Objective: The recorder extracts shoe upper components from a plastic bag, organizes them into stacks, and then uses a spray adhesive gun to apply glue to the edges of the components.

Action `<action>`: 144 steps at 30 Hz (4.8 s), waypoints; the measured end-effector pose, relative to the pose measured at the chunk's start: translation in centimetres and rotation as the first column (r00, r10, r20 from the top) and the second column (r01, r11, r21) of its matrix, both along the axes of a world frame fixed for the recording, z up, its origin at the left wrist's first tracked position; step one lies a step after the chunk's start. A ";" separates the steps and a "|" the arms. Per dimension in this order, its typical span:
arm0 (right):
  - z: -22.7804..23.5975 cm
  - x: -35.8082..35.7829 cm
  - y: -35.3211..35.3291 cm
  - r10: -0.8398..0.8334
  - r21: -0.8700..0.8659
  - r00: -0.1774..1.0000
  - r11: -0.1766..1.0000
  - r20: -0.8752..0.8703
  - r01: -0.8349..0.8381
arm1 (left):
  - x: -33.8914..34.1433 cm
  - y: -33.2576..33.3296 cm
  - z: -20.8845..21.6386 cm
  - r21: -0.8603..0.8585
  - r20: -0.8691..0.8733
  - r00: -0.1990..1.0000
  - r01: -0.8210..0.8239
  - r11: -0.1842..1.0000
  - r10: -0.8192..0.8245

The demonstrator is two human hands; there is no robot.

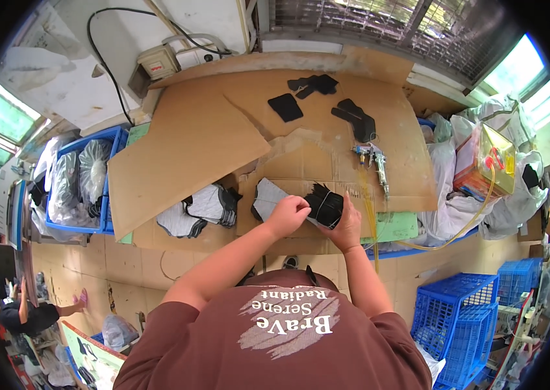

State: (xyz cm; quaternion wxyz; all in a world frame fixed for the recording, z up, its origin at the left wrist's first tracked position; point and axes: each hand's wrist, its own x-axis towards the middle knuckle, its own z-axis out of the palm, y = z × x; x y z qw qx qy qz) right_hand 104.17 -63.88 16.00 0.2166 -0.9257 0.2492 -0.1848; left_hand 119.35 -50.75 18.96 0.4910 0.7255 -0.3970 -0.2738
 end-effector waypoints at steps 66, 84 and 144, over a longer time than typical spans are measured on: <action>-2.2 26.4 13.5 0.664 0.755 0.630 0.630 -0.403 -0.181 | 7.7 26.9 -6.1 0.406 -0.704 -0.074 -0.858 0.314 0.707; 2.4 13.7 10.8 0.071 0.991 0.997 0.135 -0.018 0.008 | 10.3 27.0 -4.4 0.302 -0.883 -0.068 -0.840 0.451 0.464; -1.6 8.5 0.9 0.043 0.977 0.998 -0.205 -0.049 0.057 | 1.3 8.1 3.6 -0.031 0.464 0.804 -0.406 0.914 0.373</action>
